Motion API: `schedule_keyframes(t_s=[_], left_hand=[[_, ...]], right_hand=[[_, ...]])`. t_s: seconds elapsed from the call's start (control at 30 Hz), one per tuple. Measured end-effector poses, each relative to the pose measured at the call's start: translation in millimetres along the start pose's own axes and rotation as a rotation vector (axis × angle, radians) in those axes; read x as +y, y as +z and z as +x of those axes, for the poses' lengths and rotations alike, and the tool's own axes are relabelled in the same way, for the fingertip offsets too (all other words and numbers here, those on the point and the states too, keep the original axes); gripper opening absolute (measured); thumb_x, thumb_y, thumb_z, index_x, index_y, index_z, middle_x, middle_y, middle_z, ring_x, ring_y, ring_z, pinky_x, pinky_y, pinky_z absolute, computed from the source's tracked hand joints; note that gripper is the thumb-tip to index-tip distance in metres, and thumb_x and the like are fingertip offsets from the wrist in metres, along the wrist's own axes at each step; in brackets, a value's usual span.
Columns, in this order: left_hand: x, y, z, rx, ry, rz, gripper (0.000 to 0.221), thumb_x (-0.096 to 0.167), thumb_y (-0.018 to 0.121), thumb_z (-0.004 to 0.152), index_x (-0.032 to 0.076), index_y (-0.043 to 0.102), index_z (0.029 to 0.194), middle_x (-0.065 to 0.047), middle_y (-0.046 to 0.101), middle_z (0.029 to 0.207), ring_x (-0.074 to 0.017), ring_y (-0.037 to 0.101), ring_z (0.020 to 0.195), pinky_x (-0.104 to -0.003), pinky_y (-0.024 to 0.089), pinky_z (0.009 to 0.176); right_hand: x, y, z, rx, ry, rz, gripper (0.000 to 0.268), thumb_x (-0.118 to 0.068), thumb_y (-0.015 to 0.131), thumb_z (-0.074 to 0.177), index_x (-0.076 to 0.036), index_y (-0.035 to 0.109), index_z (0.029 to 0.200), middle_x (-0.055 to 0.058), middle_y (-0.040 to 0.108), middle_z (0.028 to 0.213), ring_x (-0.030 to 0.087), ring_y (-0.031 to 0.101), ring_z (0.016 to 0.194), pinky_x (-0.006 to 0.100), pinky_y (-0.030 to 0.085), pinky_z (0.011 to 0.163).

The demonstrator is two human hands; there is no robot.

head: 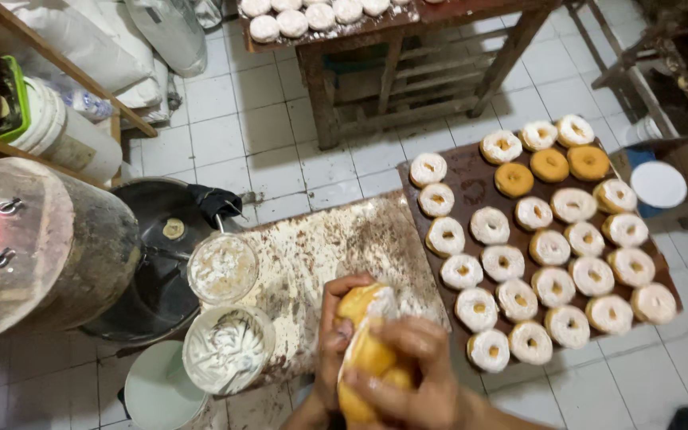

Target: The person prepares donuts by hand, spreading cream onto sliced donuts and then sandwiching them together.

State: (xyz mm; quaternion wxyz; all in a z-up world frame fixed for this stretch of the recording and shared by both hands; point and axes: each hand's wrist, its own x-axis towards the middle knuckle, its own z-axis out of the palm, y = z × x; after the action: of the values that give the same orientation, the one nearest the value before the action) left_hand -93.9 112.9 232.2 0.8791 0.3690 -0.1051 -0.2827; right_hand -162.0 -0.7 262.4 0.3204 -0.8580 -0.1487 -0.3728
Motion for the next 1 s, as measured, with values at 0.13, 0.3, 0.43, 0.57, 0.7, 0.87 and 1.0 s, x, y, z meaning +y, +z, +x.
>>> schedule_keyframes(t_s=[0.13, 0.3, 0.43, 0.57, 0.7, 0.87, 1.0], left_hand=[[16.3, -5.3, -23.6, -0.079, -0.034, 0.092, 0.06, 0.04, 0.056, 0.09, 0.005, 0.039, 0.136, -0.018, 0.055, 0.128, -0.0282, 0.06, 0.117, -0.042, 0.052, 0.1], [37.6, -14.3, -61.8, 0.017, -0.013, -0.346, 0.055, 0.033, 0.055, 0.094, 0.005, 0.039, 0.139, -0.017, 0.052, 0.125, -0.0288, 0.056, 0.11, -0.044, 0.049, 0.096], [64.3, -27.4, -102.3, -0.004, 0.019, -0.19, 0.055, 0.038, 0.054, 0.093, 0.004, 0.042, 0.136, -0.018, 0.056, 0.123, -0.029, 0.059, 0.115, -0.042, 0.05, 0.101], [70.1, -41.9, -128.8, 0.049, 0.02, -0.113, 0.058, 0.035, 0.058, 0.092, 0.003, 0.042, 0.137, -0.017, 0.054, 0.127, -0.0275, 0.056, 0.119, -0.042, 0.048, 0.106], [80.4, -60.0, -155.8, 0.05, 0.117, -0.31, 0.059, 0.038, 0.057, 0.094, 0.001, 0.041, 0.137, -0.018, 0.054, 0.13, -0.0288, 0.057, 0.117, -0.044, 0.049, 0.103], [78.4, -67.4, -181.0, -0.016, 0.175, -0.049, 0.064, 0.05, 0.057, 0.095, 0.004, 0.04, 0.137, -0.018, 0.054, 0.135, -0.0289, 0.058, 0.125, -0.044, 0.05, 0.108], [88.9, -78.5, -190.3, 0.08, 0.155, -0.249, 0.059, 0.038, 0.058, 0.095, 0.001, 0.038, 0.138, -0.021, 0.049, 0.134, -0.0314, 0.056, 0.12, -0.046, 0.049, 0.104]], right_hand=[[-9.0, -10.6, 15.9, 0.01, 0.251, 0.063, 0.051, -0.027, 0.078, 0.081, -0.009, 0.067, 0.126, 0.025, 0.051, 0.132, 0.039, 0.054, 0.122, 0.05, 0.048, 0.105], [-73.4, 13.3, 8.7, -0.006, -0.061, 0.068, 0.051, -0.03, 0.085, 0.079, -0.014, 0.066, 0.124, 0.021, 0.052, 0.13, 0.036, 0.053, 0.12, 0.048, 0.047, 0.105], [-99.9, 25.4, -2.8, 0.006, 0.032, 0.042, 0.051, -0.029, 0.082, 0.081, -0.011, 0.067, 0.126, 0.023, 0.05, 0.131, 0.037, 0.052, 0.121, 0.048, 0.047, 0.106], [-133.1, 47.3, -14.7, 0.002, -0.037, 0.064, 0.053, -0.033, 0.081, 0.082, -0.008, 0.062, 0.124, 0.026, 0.047, 0.133, 0.041, 0.052, 0.123, 0.055, 0.044, 0.11], [-159.5, 55.5, -28.2, -0.05, -0.12, 0.052, 0.049, -0.035, 0.079, 0.084, -0.015, 0.065, 0.127, 0.02, 0.051, 0.134, 0.037, 0.053, 0.12, 0.05, 0.047, 0.106], [-169.1, 66.8, -28.6, 0.021, 0.125, 0.181, 0.055, -0.03, 0.073, 0.086, -0.01, 0.057, 0.134, 0.027, 0.044, 0.134, 0.036, 0.055, 0.117, 0.047, 0.051, 0.099], [-187.8, 72.0, -39.3, -0.091, -0.143, 0.114, 0.051, -0.032, 0.077, 0.086, -0.015, 0.061, 0.132, 0.022, 0.048, 0.135, 0.036, 0.05, 0.122, 0.05, 0.044, 0.104]])
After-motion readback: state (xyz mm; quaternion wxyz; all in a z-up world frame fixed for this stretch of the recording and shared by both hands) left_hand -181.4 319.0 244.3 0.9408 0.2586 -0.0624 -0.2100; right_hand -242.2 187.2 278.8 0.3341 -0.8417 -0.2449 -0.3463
